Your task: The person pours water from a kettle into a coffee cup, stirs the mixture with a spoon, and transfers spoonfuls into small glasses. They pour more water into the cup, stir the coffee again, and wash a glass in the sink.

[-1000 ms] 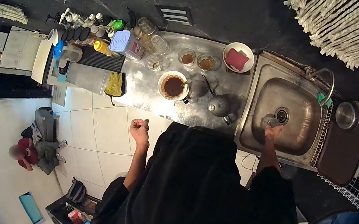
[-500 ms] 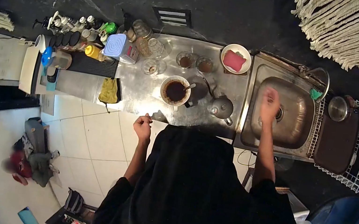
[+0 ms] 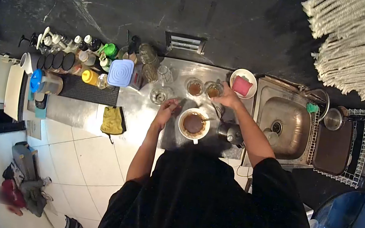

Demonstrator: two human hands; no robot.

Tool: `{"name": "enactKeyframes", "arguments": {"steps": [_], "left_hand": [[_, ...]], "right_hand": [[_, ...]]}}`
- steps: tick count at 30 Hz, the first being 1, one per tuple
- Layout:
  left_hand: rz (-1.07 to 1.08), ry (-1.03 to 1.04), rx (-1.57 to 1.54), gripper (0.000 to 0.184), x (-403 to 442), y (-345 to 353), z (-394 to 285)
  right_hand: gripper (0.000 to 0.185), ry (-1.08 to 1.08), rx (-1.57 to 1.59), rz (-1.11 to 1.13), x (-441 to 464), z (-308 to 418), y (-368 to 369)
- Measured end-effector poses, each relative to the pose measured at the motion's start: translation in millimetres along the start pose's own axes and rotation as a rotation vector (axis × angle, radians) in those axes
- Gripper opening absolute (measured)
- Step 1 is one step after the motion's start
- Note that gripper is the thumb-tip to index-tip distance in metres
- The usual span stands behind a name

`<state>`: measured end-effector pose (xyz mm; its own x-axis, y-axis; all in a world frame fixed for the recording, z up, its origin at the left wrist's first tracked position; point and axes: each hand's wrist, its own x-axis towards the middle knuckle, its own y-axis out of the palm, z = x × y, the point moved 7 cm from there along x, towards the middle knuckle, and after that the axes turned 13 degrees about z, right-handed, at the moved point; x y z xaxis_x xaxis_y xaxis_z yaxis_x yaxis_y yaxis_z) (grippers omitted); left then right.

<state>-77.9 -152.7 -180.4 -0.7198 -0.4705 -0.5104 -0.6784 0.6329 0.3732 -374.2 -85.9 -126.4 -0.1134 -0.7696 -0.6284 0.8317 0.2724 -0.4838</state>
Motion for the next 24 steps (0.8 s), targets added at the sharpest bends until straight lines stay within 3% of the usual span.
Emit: {"name": "enactKeyframes", "arguments": {"steps": [1, 5, 8, 13, 17, 19, 24], "left_hand": [[0.025, -0.008, -0.001, 0.034, 2.9, 3.1, -5.8], [0.114, 0.016, -0.024, 0.04, 16.7, 18.2, -12.1], [0.156, -0.019, -0.002, 0.043, 20.1, 26.5, -13.6], [0.168, -0.062, 0.028, 0.038, 14.9, 24.5, -12.3], [0.154, 0.047, -0.01, 0.039, 4.7, 17.7, -10.3], [0.108, -0.008, -0.005, 0.04, -4.1, 13.0, -11.6], [0.07, -0.101, 0.081, 0.041, -24.0, 8.7, -24.3]], "right_hand": [[0.118, 0.009, -0.002, -0.005, 0.8, 3.0, -0.5], [0.108, 0.135, -0.087, -0.02, 0.5, 16.4, -1.0], [0.095, 0.036, -0.035, -0.139, 12.6, 17.1, -11.1], [0.096, 0.085, -0.067, -0.146, 30.9, 39.9, -26.0], [0.094, -0.081, -0.108, -0.18, 52.9, 63.0, -28.5], [0.092, -0.011, -0.061, -0.097, 61.7, 76.7, -24.6], [0.094, -0.085, -0.13, -0.064, 86.7, 113.1, -15.6]]}}
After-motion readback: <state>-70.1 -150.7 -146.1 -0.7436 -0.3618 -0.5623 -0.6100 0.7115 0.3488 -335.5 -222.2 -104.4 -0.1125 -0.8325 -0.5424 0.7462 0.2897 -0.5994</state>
